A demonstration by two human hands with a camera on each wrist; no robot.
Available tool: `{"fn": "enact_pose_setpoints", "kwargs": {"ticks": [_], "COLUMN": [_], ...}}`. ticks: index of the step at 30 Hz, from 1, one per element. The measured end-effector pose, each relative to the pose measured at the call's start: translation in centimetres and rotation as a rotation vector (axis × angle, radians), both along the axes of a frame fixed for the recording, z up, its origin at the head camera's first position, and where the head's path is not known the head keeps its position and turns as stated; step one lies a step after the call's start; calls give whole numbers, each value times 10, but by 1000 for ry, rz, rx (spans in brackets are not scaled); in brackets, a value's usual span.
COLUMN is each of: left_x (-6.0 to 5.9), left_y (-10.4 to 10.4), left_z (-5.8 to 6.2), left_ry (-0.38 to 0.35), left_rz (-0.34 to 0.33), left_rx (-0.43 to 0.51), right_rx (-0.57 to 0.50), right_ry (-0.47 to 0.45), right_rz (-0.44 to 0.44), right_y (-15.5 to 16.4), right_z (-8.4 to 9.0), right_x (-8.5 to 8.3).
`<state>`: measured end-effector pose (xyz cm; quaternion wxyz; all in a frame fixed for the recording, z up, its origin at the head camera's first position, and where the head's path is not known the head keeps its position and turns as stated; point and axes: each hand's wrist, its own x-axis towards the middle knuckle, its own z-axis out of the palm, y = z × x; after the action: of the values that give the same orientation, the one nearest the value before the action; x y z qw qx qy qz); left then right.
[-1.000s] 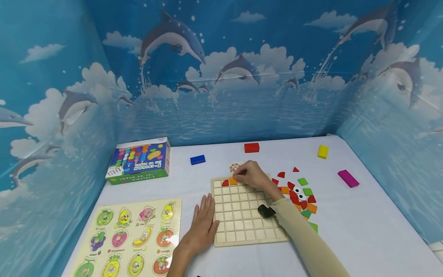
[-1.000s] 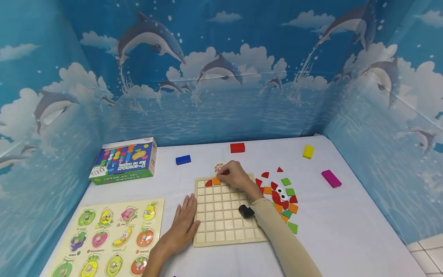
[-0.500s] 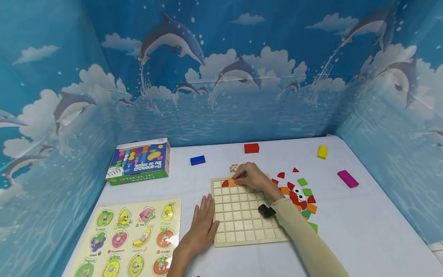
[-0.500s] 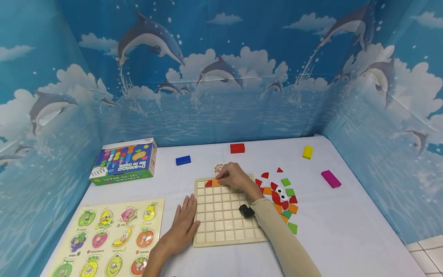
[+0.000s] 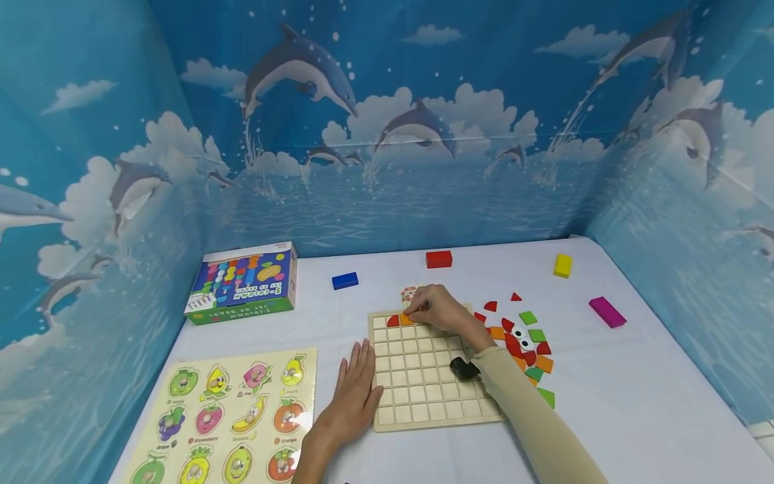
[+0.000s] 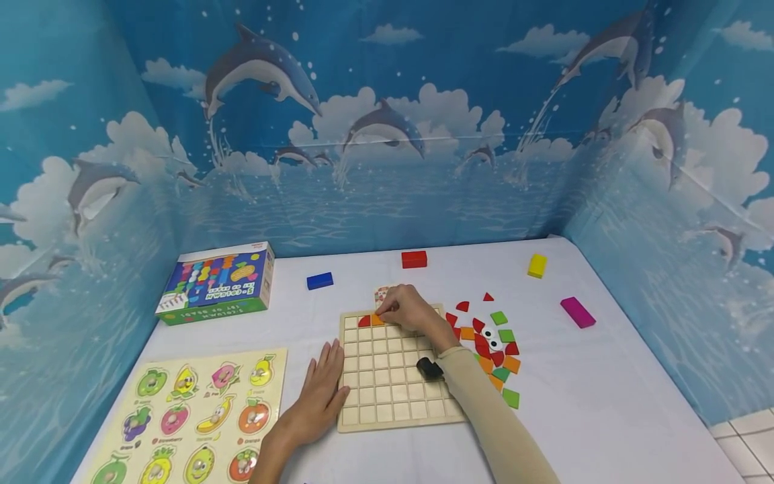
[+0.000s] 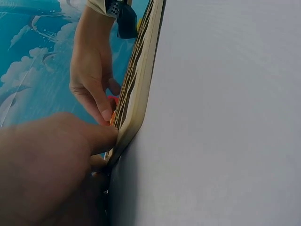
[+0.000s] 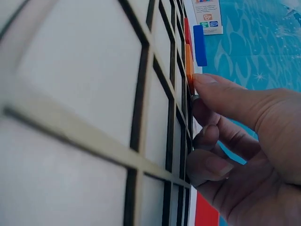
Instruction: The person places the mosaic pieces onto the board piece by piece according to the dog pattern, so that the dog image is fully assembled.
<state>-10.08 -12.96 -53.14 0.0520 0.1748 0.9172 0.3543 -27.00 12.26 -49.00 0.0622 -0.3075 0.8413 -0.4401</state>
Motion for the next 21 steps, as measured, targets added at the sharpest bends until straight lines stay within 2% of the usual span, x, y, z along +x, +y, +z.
{"fn": "enact_pose_setpoints", "kwargs": {"ticks": [7,9,14,21], "left_x": [2,3,3,3], "left_y": [-2,-2,-3,-4], "left_z": [3,2,2,1], "left_ry": [-60,-65,-45,-21], "left_rz": [3,5,-5,-12], "left_rx": [-13,-16,-23,-21], "right_rx": [-93,-119,-152,-151], "right_ry": [195,221,199,165], "right_rz": [-69,-72,-111,-199], "right_y": [12,17,33,64], "right_z": [6,8,11,3], "right_x": [1,2,8,12]}}
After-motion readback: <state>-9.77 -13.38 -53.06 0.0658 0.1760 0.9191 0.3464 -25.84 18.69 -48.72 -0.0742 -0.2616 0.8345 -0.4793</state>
